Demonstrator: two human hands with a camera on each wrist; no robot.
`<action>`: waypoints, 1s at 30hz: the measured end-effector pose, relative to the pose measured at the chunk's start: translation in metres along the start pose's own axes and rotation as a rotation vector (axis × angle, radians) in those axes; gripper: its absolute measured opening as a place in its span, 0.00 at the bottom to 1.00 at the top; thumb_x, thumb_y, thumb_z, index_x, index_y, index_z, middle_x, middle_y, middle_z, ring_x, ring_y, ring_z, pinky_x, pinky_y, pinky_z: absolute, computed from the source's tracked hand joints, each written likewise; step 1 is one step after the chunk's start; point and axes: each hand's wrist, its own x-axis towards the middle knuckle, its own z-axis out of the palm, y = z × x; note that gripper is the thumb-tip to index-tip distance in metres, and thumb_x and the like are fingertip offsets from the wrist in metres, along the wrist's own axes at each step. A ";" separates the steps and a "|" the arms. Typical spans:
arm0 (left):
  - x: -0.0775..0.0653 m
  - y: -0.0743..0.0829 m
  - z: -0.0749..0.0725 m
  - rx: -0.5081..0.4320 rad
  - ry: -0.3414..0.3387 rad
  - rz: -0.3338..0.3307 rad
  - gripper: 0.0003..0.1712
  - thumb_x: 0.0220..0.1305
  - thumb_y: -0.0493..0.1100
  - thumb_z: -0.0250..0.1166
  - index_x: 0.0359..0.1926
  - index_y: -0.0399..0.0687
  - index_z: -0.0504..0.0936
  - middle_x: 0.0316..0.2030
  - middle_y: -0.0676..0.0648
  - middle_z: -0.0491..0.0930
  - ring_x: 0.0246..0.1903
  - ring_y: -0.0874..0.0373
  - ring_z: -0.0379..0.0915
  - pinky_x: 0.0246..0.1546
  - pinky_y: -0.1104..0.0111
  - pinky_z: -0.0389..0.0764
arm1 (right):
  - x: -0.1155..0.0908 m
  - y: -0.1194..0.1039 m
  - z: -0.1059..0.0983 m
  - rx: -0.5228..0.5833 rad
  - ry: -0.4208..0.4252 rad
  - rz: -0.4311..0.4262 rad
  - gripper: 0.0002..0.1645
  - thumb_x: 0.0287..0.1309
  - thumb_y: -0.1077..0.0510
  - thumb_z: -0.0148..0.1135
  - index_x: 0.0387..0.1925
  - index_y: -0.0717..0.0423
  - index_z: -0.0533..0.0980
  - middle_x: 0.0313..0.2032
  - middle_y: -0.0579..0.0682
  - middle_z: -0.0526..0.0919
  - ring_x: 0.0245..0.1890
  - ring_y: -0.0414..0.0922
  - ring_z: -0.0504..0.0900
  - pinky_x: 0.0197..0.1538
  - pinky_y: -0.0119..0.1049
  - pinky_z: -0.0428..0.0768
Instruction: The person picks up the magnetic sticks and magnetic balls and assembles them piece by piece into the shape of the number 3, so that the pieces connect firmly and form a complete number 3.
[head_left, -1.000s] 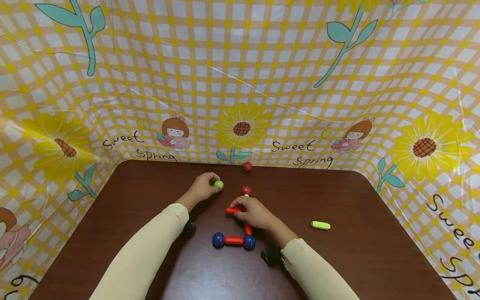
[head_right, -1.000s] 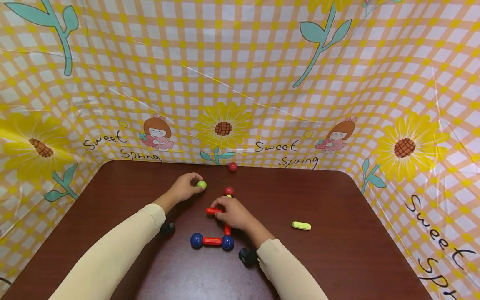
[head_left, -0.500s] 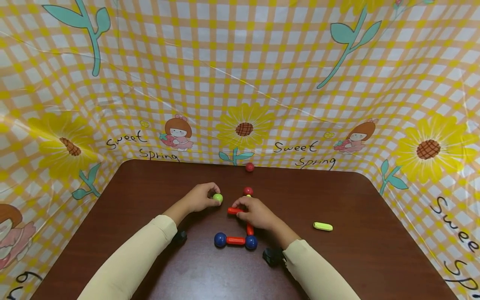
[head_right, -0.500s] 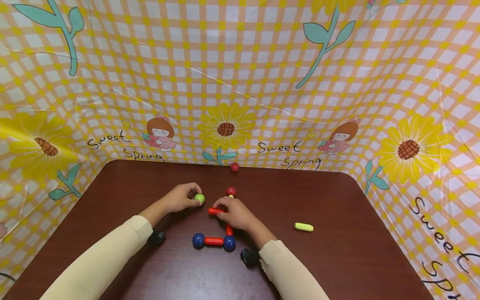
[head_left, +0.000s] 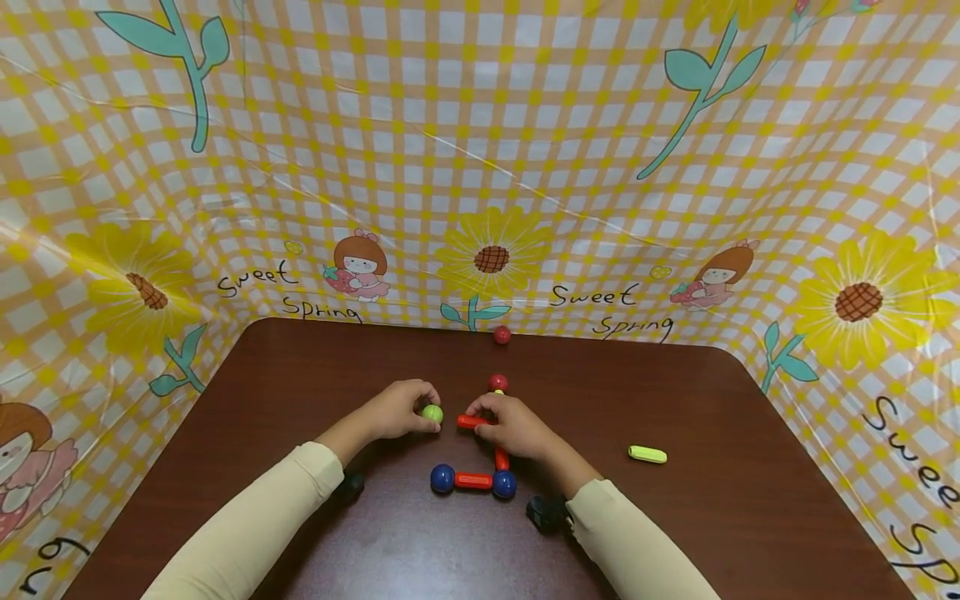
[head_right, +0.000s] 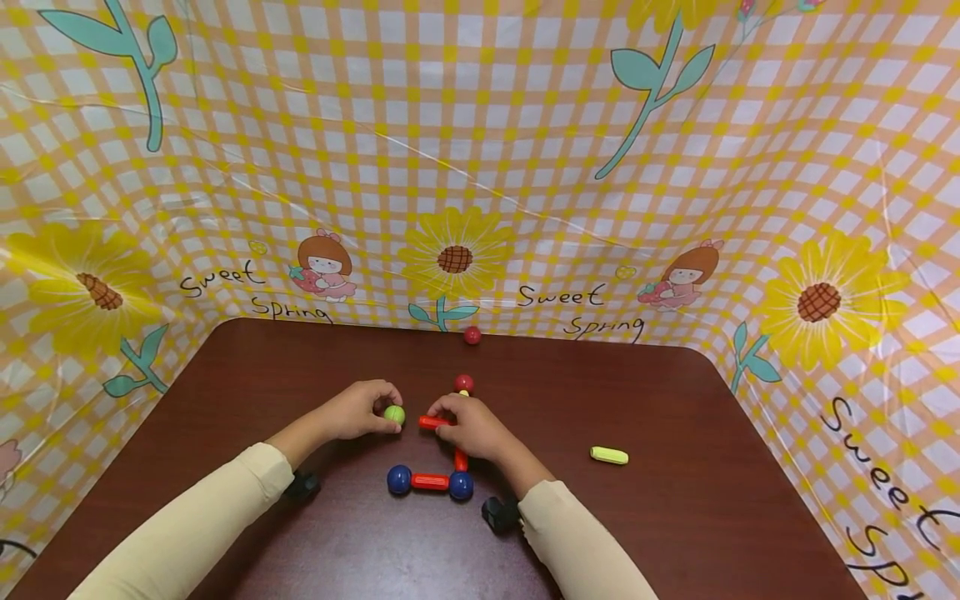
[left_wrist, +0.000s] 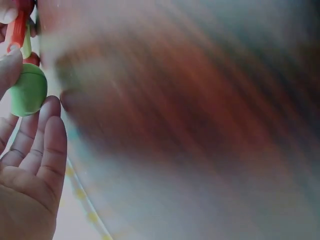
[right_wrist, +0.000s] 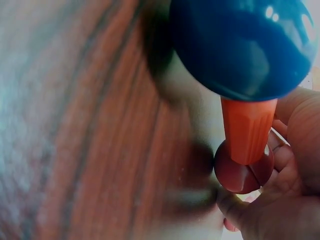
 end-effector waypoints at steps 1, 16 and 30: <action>0.000 0.001 0.001 0.004 -0.001 0.006 0.15 0.54 0.43 0.77 0.39 0.49 0.80 0.35 0.54 0.77 0.36 0.59 0.72 0.39 0.65 0.74 | 0.000 0.000 0.000 0.000 0.001 -0.001 0.12 0.58 0.66 0.64 0.42 0.51 0.80 0.37 0.42 0.79 0.36 0.41 0.75 0.43 0.38 0.75; 0.002 0.010 0.011 0.025 0.007 0.038 0.15 0.52 0.43 0.78 0.36 0.51 0.80 0.33 0.56 0.77 0.35 0.60 0.73 0.38 0.66 0.75 | 0.000 0.000 0.001 0.002 0.000 -0.005 0.12 0.58 0.67 0.64 0.42 0.51 0.81 0.36 0.43 0.79 0.33 0.41 0.75 0.39 0.37 0.75; 0.003 0.019 0.016 0.015 0.016 0.057 0.15 0.53 0.41 0.78 0.36 0.49 0.79 0.34 0.53 0.78 0.38 0.54 0.74 0.40 0.64 0.74 | -0.001 0.001 0.002 0.007 -0.004 -0.022 0.11 0.57 0.67 0.64 0.42 0.54 0.81 0.38 0.46 0.80 0.36 0.41 0.75 0.43 0.38 0.75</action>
